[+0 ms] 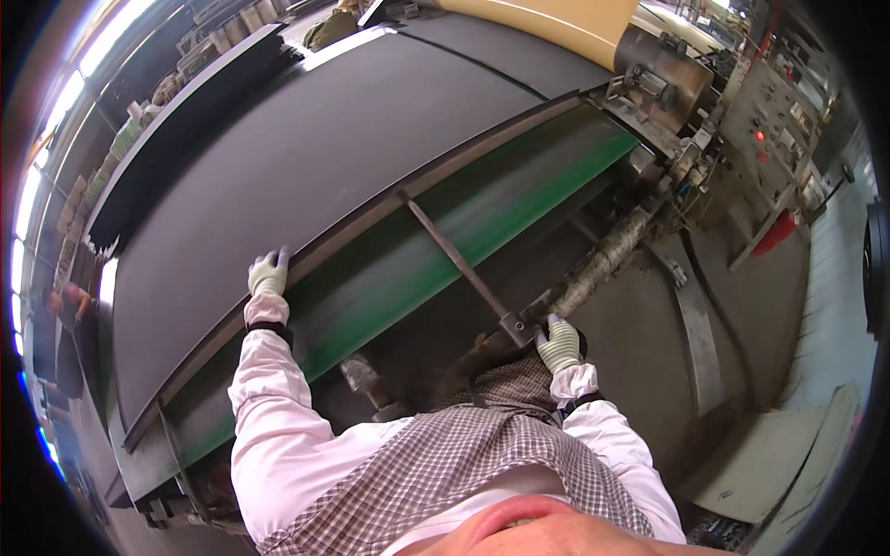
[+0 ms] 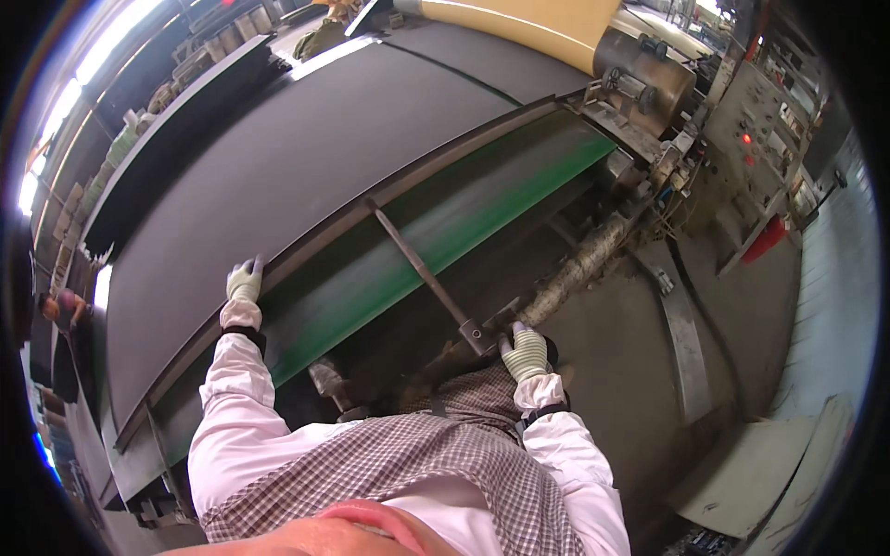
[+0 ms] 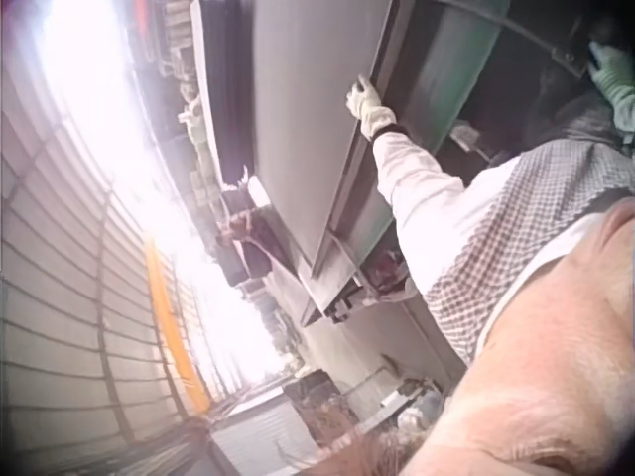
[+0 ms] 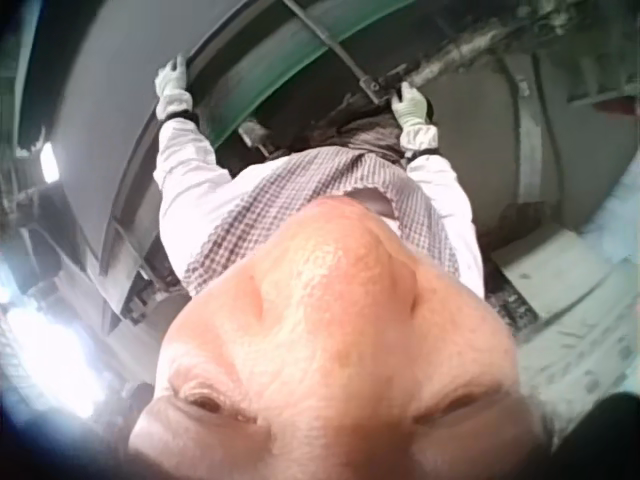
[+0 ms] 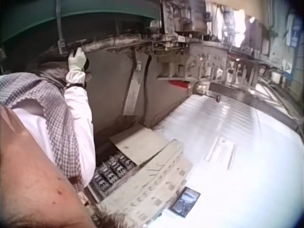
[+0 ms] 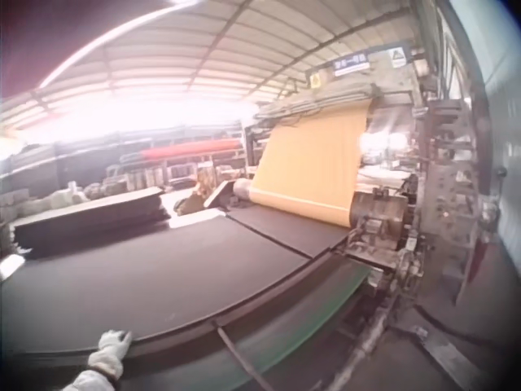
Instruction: Manually guiding and smoothing black material on a large industrial conveyor or roller machine.
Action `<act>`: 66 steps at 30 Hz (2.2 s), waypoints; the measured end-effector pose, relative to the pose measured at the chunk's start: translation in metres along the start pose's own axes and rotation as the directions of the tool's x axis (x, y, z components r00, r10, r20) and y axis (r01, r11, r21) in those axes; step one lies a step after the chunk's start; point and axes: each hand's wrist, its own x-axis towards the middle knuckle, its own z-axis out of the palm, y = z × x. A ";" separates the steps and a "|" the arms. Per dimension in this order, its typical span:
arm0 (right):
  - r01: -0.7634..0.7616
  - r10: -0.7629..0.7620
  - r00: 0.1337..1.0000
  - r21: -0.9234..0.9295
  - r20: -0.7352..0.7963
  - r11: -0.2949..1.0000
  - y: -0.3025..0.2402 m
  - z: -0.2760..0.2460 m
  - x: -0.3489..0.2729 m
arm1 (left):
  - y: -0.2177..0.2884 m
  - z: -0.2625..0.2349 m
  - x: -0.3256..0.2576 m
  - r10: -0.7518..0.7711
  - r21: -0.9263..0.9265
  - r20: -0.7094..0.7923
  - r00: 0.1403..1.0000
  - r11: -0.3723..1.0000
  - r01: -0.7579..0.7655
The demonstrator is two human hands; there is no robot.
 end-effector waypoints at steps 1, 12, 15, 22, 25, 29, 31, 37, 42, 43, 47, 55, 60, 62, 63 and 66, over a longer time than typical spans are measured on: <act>0.027 -0.027 0.999 0.003 -0.025 1.000 0.001 0.000 -0.001 | 0.016 0.001 0.000 0.032 0.047 -0.018 0.999 0.998 -0.031; 0.077 -0.076 0.996 0.037 -0.038 0.996 0.003 -0.001 -0.003 | 0.193 -0.012 0.003 0.254 0.097 0.159 0.954 0.958 -0.271; 0.056 -0.056 0.998 0.039 -0.009 0.998 0.002 -0.004 -0.002 | 0.239 -0.008 0.011 0.289 0.082 0.204 0.935 0.947 -0.310; 0.048 -0.051 0.998 0.064 0.041 0.997 0.005 -0.004 0.002 | 0.347 -0.003 0.022 0.353 0.032 0.310 0.883 0.924 -0.381; 0.057 -0.060 0.998 0.089 0.034 0.994 0.006 -0.004 0.002 | 0.380 -0.001 0.024 0.407 -0.053 0.351 0.843 0.908 -0.416; 0.107 -0.103 0.994 0.103 -0.044 0.989 0.007 -0.003 0.000 | 0.368 0.020 0.041 0.566 -0.389 0.333 0.754 0.811 -0.437; 0.095 -0.093 0.995 0.101 -0.027 0.990 0.008 -0.002 0.000 | 0.327 0.033 0.050 0.539 -0.156 0.287 0.792 0.842 -0.517; 0.093 -0.089 0.995 0.068 -0.054 0.993 0.019 0.009 -0.003 | 0.095 0.004 0.018 -0.008 -0.108 0.156 0.988 0.994 0.025; 0.075 -0.071 0.996 0.077 -0.054 0.994 0.022 0.012 -0.002 | 0.010 -0.022 -0.019 -0.230 0.113 0.085 0.969 0.969 0.220; 0.068 -0.065 0.997 0.081 -0.039 0.994 0.022 0.012 -0.002 | 0.016 -0.019 -0.018 -0.189 0.072 0.099 0.977 0.981 0.182; 0.067 -0.066 0.997 0.018 -0.044 0.998 0.024 0.014 -0.003 | 0.070 0.004 0.000 -0.128 0.057 0.024 0.991 0.990 0.127; 0.139 -0.162 0.977 -0.158 -0.142 0.978 0.036 0.019 -0.012 | 0.040 -0.004 0.011 -0.009 -0.023 -0.176 0.984 1.000 0.005; -0.103 0.119 0.989 -0.159 0.093 0.982 0.028 0.012 -0.008 | -0.068 -0.019 0.017 -0.379 0.088 0.117 0.918 0.925 0.370; -0.115 0.133 0.987 -0.174 0.093 0.978 0.024 0.011 -0.007 | -0.081 -0.011 0.027 -0.269 0.066 0.281 0.921 0.963 0.262; -0.046 0.050 0.998 -0.136 0.026 0.990 0.022 0.011 -0.006 | -0.078 -0.004 0.031 -0.196 0.058 0.292 0.936 0.981 0.187; 0.103 -0.122 0.984 -0.145 -0.131 0.984 0.017 0.011 -0.007 | -0.036 0.012 0.037 -0.144 0.091 0.231 0.962 0.988 0.126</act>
